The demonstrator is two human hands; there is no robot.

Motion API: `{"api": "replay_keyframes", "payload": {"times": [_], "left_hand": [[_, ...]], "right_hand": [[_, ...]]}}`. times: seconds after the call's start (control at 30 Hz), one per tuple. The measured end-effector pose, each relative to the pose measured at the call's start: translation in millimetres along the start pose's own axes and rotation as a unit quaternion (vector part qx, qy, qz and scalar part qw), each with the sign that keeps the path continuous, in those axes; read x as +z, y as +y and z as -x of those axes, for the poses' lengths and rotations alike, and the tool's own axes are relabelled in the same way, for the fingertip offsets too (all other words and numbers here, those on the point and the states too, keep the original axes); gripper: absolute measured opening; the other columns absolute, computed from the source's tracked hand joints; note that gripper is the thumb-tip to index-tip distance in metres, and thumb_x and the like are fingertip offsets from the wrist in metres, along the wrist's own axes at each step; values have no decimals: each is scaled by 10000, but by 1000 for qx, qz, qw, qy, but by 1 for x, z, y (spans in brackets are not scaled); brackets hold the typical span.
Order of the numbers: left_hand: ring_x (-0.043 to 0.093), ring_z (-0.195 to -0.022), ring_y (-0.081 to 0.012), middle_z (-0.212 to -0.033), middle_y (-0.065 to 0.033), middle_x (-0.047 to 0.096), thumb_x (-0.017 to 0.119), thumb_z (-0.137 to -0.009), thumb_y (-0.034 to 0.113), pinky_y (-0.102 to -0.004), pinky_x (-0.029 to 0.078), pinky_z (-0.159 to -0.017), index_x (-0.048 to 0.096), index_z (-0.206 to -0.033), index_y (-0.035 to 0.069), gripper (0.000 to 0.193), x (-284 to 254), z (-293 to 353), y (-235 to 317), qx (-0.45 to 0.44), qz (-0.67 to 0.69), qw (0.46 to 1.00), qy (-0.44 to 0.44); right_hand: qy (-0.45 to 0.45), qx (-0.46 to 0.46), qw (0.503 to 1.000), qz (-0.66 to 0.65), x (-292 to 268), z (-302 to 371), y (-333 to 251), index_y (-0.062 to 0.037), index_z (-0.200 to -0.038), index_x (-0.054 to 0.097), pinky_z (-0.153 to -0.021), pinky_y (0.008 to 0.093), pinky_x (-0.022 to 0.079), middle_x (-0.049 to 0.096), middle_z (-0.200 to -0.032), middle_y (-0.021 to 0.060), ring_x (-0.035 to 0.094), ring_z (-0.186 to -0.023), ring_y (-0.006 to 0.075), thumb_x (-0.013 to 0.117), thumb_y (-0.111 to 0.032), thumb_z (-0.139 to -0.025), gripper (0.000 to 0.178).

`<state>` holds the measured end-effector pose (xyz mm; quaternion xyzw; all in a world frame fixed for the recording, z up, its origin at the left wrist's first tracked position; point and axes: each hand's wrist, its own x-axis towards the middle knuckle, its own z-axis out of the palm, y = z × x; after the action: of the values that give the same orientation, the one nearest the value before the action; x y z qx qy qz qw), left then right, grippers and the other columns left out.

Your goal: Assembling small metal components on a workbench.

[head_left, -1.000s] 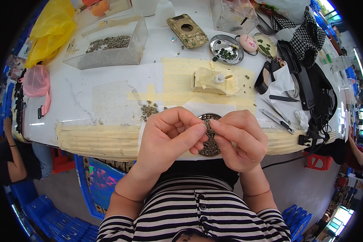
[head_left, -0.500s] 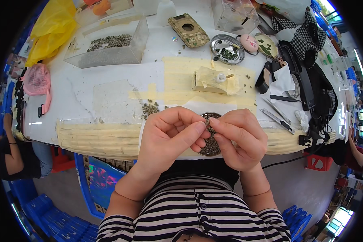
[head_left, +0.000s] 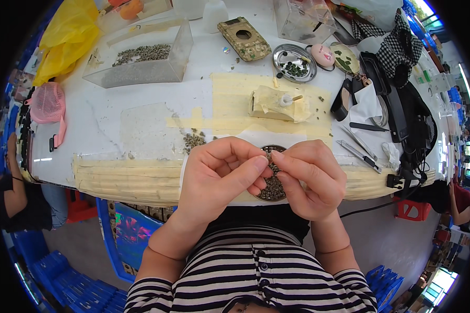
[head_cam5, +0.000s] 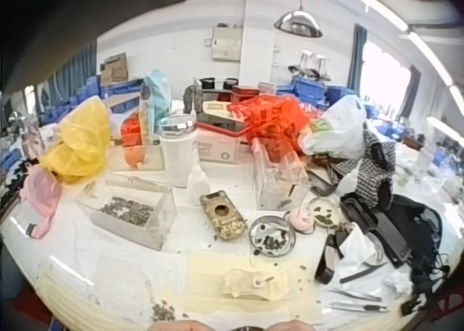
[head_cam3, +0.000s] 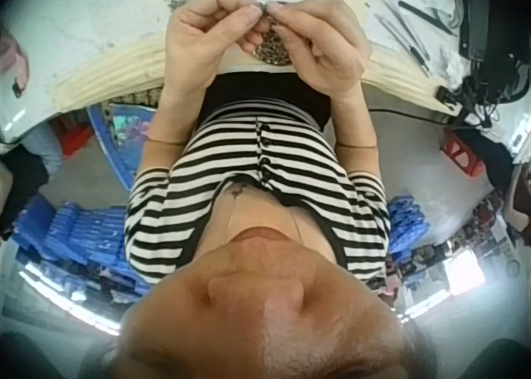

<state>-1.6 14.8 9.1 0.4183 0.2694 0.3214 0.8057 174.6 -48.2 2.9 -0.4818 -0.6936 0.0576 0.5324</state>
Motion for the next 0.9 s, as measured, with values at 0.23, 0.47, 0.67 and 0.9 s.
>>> {"api": "replay_keyframes", "payload": {"times": [0.23,0.47,0.67,0.9], "left_hand": [[658,-742,-98,-873,-81,697,654,-922,24,-217,549,-674,654,-1009,-49,114,4,1,-4,49,-10,999,21],[670,-725,-182,-841,-112,692,713,-818,-63,-264,535,-655,687,-983,-25,171,4,-2,-13,316,-354,877,78],[679,-729,-237,-846,-131,692,731,-794,-64,-293,543,-648,693,-980,-16,196,5,-6,-12,391,-435,808,73],[679,-727,-241,-846,-131,691,736,-786,-66,-294,543,-639,693,-982,-17,207,6,-7,-12,418,-463,778,74]], "right_hand": [[2,-2,1000,2,0,0,0,-20,-1008,739,-614,293,482,676,-850,64,612,-697,208,764,49,-666,351],[-12,-4,1000,-2,-2,0,-1,30,-985,718,-652,306,486,651,-838,101,612,-738,221,705,83,-696,293],[-3,-5,1000,-6,-3,1,0,26,-981,721,-649,303,485,652,-840,97,609,-734,217,707,81,-694,292],[-3,-2,1000,-5,-4,2,-1,23,-979,723,-646,301,484,653,-838,94,608,-729,214,706,80,-692,293]]}}
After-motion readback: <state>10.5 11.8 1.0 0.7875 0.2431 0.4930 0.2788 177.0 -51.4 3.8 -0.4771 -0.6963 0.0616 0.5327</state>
